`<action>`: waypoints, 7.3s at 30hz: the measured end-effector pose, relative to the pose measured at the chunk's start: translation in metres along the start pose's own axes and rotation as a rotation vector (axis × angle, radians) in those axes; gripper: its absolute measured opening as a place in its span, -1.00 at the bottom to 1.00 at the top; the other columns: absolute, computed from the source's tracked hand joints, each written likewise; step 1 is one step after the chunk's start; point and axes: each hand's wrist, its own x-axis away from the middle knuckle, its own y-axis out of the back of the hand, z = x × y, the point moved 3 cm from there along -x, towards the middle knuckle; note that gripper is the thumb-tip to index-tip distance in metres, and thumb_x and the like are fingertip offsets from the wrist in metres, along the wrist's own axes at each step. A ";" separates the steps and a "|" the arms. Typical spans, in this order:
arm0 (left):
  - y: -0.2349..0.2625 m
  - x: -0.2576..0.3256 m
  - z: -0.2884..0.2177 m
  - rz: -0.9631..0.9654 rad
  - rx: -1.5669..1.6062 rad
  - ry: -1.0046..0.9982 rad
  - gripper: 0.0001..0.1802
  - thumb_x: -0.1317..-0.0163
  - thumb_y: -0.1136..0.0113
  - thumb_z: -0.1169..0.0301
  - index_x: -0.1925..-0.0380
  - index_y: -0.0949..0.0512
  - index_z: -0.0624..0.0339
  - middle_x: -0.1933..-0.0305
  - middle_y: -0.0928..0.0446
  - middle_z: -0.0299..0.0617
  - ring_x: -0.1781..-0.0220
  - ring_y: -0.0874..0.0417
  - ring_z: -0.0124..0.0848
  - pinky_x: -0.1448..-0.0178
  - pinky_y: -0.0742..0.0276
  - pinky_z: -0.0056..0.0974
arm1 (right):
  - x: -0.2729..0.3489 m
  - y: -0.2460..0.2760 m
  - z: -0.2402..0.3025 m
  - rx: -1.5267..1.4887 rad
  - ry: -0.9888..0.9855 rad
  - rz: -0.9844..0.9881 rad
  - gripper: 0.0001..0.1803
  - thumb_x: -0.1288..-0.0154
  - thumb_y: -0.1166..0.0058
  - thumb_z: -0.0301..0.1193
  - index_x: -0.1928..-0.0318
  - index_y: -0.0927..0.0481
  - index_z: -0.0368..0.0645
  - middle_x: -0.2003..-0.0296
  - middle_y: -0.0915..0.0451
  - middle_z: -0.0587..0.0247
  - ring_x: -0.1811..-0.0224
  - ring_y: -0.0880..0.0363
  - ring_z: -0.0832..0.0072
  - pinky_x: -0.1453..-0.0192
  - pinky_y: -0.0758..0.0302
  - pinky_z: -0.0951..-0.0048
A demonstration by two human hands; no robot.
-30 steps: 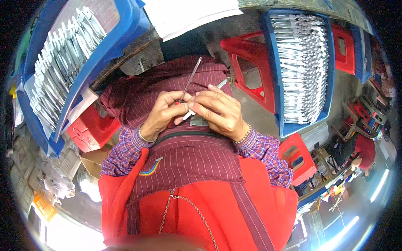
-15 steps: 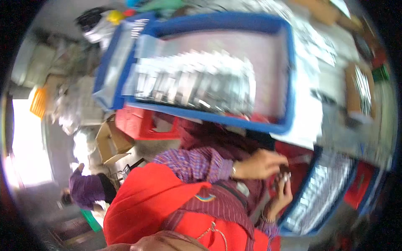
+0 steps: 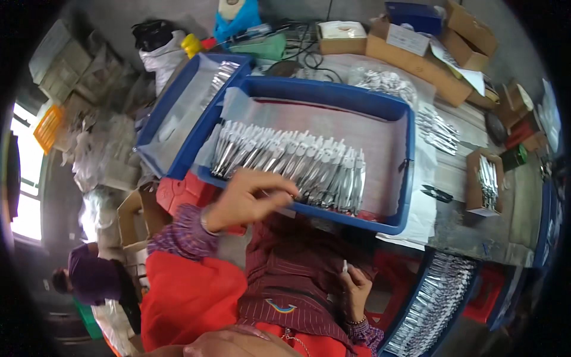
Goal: Assembling small hardware components by attaching white plastic caps to metal rods using a tool.
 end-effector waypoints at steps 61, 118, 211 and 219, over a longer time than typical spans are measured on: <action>0.115 -0.214 0.071 -0.034 -0.106 0.230 -0.69 -0.14 -0.16 0.50 0.08 -0.60 0.25 0.41 -0.57 -0.36 0.60 -0.31 -0.71 0.56 -0.14 -0.58 | -0.017 0.007 0.021 -0.182 -0.107 -0.062 -0.74 -0.25 -0.11 -0.50 0.06 -0.61 -0.34 0.38 -0.52 0.49 0.45 -0.33 0.76 0.38 -0.26 0.67; -0.195 0.077 0.064 0.362 0.407 0.363 -0.81 0.00 -0.24 0.60 0.32 -0.56 0.28 0.52 -0.52 -0.32 0.49 -0.47 -0.65 0.41 -0.36 -0.49 | 0.027 -0.004 0.017 -0.069 -0.032 0.104 -0.73 -0.32 -0.08 -0.50 -0.01 -0.59 -0.30 0.39 -0.62 0.29 0.42 -0.51 0.68 0.33 -0.50 0.63; -0.151 0.104 0.054 0.480 -0.047 0.164 -0.65 -0.04 -0.20 0.60 0.10 -0.62 0.18 0.29 -0.59 -0.11 0.31 -0.63 -0.36 0.24 -0.52 -0.32 | 0.024 0.023 0.001 0.542 0.279 -0.336 -0.79 -0.14 -0.19 -0.57 0.18 -0.65 -0.37 0.62 -0.53 0.01 0.68 -0.49 0.53 0.57 -0.36 0.50; -0.157 0.126 0.068 0.532 0.645 0.832 -0.68 -0.27 -0.07 0.52 -0.04 -0.51 0.26 0.21 -0.56 -0.20 0.37 -0.52 -0.54 0.34 -0.44 -0.45 | 0.021 0.024 0.004 0.524 0.246 -0.305 -0.78 -0.15 -0.18 -0.56 0.17 -0.64 -0.38 0.63 -0.51 0.02 0.67 -0.48 0.54 0.56 -0.36 0.49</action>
